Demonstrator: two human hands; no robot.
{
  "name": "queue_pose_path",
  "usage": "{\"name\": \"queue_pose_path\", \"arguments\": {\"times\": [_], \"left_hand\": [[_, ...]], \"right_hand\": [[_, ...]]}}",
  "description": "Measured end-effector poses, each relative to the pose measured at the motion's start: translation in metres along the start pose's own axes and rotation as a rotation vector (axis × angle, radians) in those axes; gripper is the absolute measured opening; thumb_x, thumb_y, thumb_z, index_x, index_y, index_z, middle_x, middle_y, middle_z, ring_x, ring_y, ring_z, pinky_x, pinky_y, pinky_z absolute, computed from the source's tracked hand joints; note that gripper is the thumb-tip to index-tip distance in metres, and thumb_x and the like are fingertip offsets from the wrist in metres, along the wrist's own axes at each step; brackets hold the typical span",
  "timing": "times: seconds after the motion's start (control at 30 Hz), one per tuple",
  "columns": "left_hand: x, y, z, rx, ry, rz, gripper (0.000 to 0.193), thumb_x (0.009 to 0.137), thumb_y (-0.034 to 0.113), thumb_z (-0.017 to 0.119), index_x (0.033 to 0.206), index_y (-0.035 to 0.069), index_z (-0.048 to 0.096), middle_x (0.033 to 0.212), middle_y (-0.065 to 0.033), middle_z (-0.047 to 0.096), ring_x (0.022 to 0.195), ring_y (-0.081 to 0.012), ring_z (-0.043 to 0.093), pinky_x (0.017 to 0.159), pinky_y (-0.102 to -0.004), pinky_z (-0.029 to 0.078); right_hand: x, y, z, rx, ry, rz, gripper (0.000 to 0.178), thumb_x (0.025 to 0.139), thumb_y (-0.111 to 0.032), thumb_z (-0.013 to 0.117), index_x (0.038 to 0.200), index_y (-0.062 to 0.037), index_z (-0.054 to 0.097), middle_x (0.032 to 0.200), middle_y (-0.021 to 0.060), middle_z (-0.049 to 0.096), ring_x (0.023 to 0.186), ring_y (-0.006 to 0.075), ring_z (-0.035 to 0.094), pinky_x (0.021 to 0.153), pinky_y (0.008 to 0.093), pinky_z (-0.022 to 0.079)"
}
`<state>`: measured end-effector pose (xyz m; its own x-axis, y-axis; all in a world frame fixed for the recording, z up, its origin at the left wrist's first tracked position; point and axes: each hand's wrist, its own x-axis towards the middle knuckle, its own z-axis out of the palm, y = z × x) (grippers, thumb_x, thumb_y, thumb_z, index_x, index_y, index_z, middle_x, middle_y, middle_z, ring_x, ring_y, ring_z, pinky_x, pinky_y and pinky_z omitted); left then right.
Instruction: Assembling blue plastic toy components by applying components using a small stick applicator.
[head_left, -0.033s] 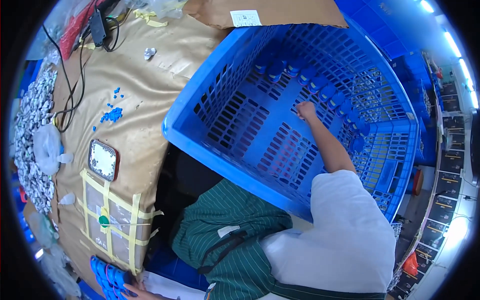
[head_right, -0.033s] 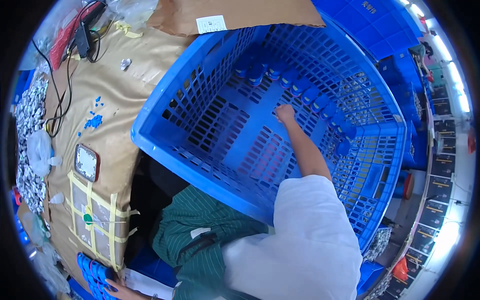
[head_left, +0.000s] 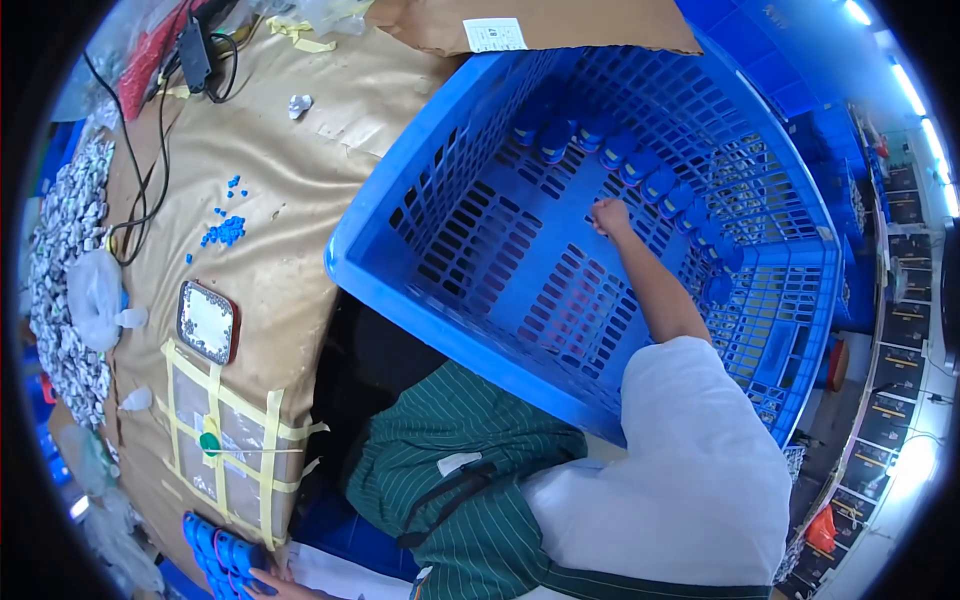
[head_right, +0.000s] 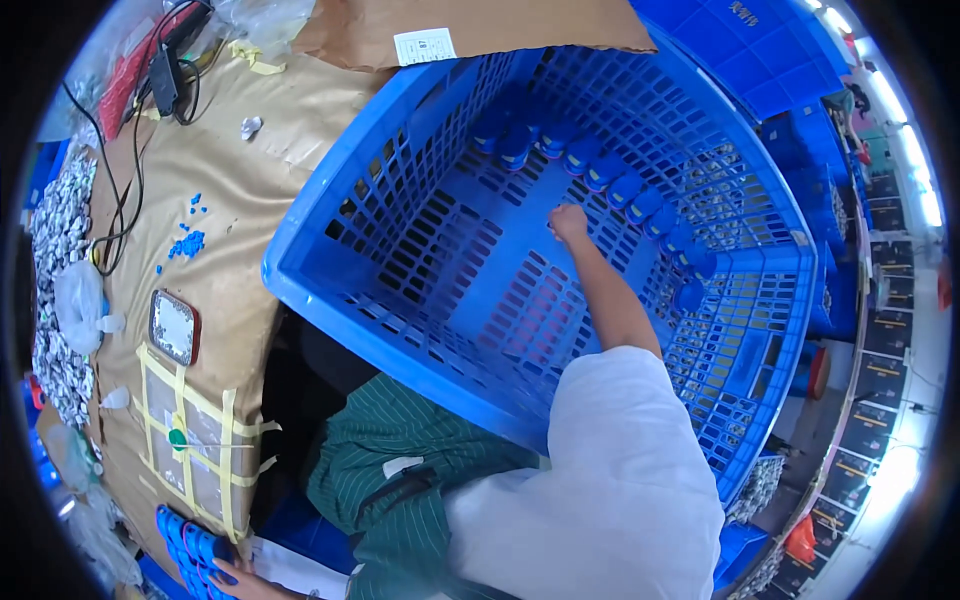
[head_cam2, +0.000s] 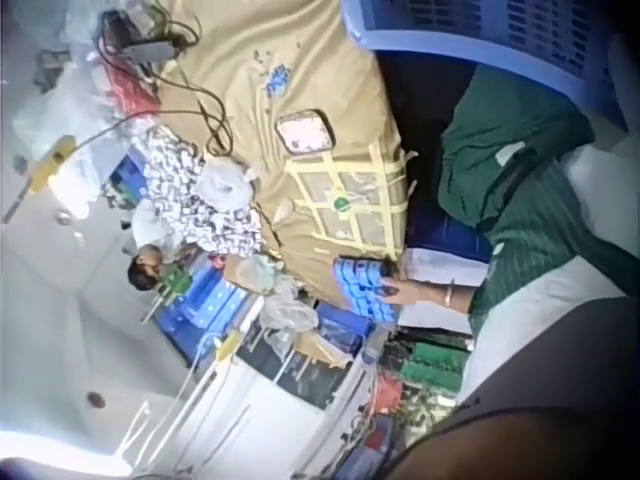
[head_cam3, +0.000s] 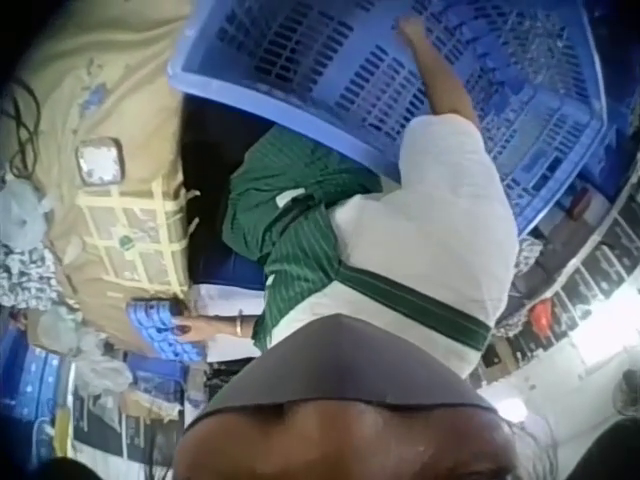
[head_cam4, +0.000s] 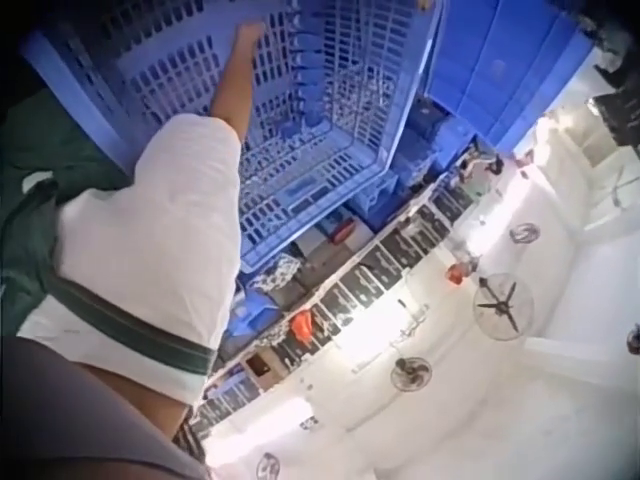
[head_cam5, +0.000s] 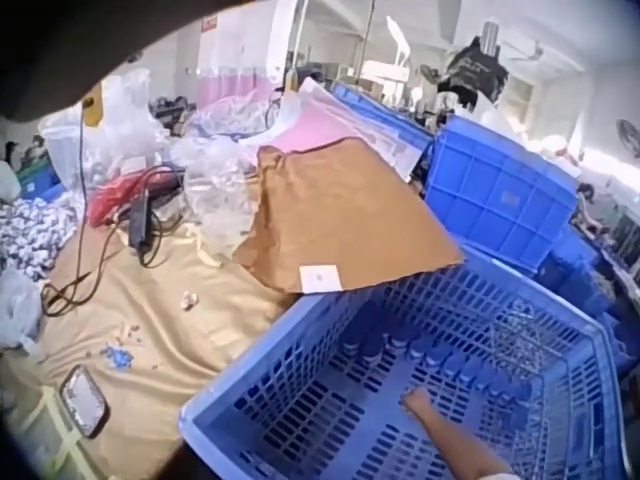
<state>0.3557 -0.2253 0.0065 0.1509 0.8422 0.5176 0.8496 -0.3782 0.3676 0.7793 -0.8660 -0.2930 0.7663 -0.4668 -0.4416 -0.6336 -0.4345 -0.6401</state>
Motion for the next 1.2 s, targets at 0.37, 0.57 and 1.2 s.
{"name": "queue_pose_path", "arguments": {"times": [0.37,0.57,1.2], "left_hand": [[0.03,0.047,-0.01,-0.05,0.12,0.182,0.05,0.083,0.035,0.069,0.115,0.0,0.056,0.109,-0.02,0.058,0.095,-0.0315,0.058,0.079,-0.0382,0.05],[0.032,0.062,0.005,-0.03,0.128,0.194,0.046,0.083,0.033,0.069,0.114,0.001,0.057,0.111,-0.0182,0.058,0.096,-0.0299,0.058,0.08,-0.0377,0.05],[-0.015,0.095,0.03,-0.48,-0.152,0.049,0.042,0.092,0.023,0.056,0.126,-0.001,0.047,0.111,-0.0152,0.06,0.091,-0.0234,0.063,0.072,-0.0306,0.053]], "right_hand": [[0.085,-0.12,0.072,-0.264,0.38,-0.102,0.072,0.077,-0.046,0.061,0.129,-0.002,0.038,0.123,0.0286,0.048,0.111,0.0441,0.051,0.095,0.0452,0.042],[0.081,-0.171,0.08,-0.335,0.36,0.158,0.066,0.077,-0.049,0.062,0.126,-0.0082,0.044,0.133,0.0207,0.042,0.125,0.0327,0.041,0.099,0.0439,0.041],[-0.019,-0.092,-0.015,0.663,-0.582,-0.102,0.045,0.077,-0.017,0.06,0.119,-0.0064,0.049,0.09,0.0087,0.061,0.078,0.0168,0.063,0.065,0.0361,0.054]]}}
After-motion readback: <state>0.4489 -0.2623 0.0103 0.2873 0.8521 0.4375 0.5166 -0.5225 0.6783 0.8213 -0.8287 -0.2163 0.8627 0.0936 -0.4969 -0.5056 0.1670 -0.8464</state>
